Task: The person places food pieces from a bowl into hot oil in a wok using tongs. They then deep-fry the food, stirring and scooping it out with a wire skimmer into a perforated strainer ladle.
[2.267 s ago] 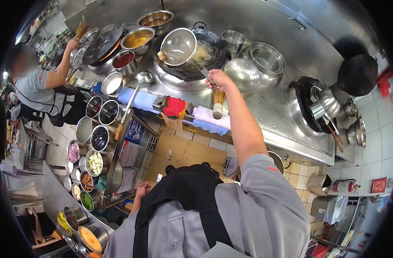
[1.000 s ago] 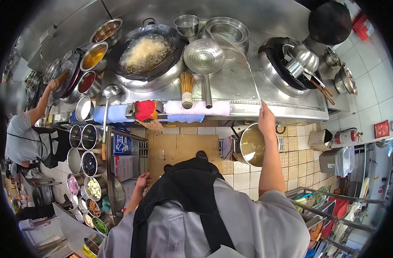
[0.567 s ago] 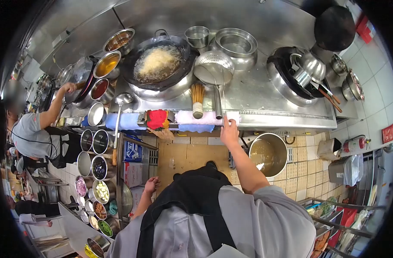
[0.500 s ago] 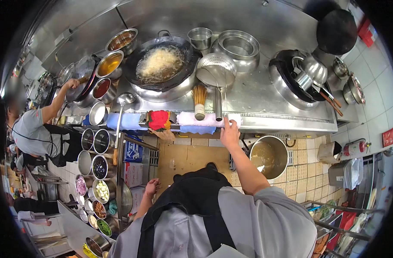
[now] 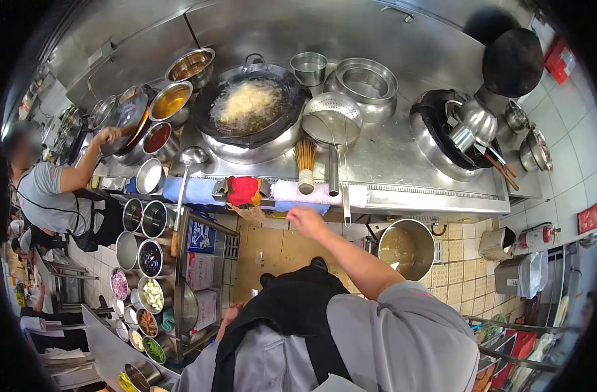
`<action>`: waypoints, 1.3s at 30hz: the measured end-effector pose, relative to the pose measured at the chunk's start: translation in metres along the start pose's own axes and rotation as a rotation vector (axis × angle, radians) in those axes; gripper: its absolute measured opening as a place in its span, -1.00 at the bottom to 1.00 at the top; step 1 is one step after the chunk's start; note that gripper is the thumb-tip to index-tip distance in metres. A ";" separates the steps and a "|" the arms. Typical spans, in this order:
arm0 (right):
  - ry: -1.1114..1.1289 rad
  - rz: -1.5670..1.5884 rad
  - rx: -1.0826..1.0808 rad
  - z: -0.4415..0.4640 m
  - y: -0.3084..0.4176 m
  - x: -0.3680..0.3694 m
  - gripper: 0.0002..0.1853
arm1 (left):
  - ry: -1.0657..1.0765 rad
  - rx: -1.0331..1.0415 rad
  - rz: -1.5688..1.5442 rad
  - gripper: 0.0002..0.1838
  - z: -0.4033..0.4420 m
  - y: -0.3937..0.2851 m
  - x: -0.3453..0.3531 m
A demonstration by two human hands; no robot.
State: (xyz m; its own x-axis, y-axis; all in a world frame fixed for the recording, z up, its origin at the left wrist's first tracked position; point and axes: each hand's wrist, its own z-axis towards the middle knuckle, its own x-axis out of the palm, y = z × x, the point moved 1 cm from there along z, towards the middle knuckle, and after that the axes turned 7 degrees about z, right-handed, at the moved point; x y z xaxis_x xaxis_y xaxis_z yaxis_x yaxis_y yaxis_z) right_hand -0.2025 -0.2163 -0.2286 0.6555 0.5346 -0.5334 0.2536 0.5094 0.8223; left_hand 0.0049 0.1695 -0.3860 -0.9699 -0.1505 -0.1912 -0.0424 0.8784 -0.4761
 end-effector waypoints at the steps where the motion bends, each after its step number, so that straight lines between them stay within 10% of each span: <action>1: 0.137 0.003 0.092 -0.006 -0.004 0.014 -0.77 | -0.034 -0.037 0.027 -0.70 -0.004 -0.014 0.000; 7: 0.680 -0.110 0.280 -0.099 -0.081 0.083 -0.66 | -0.082 -0.003 -0.179 -0.72 0.006 -0.059 0.001; 9: 1.140 -0.387 -0.028 -0.139 -0.148 0.103 -0.70 | -0.085 0.014 -0.185 -0.75 0.009 -0.070 0.001; 11: 0.967 -0.196 0.513 -0.147 -0.096 0.042 -0.70 | -0.088 0.019 -0.178 -0.75 0.013 -0.072 -0.001; 13: 0.760 -0.349 0.380 -0.204 -0.211 0.065 -0.71 | -0.086 0.019 -0.153 -0.74 0.010 -0.074 0.000; 19: 0.283 -0.101 0.988 -0.208 -0.179 -0.026 -0.75 | -0.034 -0.063 -0.068 -0.73 0.009 -0.051 -0.001; 21: -0.313 0.892 1.280 -0.201 -0.177 -0.037 -0.77 | -0.029 -0.071 -0.045 -0.73 0.010 -0.050 -0.002; 28: -0.598 1.343 0.928 -0.099 -0.081 -0.084 -0.71 | -0.037 -0.015 -0.086 -0.75 0.026 -0.060 0.001; 33: -0.380 -0.380 0.583 -0.044 -0.034 -0.129 -0.53 | -0.066 0.014 -0.152 -0.74 0.035 -0.061 0.008; 39: -0.512 -0.425 0.192 0.008 -0.014 -0.173 -0.57 | -0.073 -0.005 -0.169 -0.76 0.023 -0.049 0.005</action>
State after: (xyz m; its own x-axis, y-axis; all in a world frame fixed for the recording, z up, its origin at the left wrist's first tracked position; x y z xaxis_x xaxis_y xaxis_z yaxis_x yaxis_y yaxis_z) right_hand -0.3134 -0.3218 -0.1465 0.7124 -0.0948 -0.6954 0.6536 0.4506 0.6081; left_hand 0.0078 0.1150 -0.3830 -0.9290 -0.3282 -0.1710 -0.2043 0.8399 -0.5028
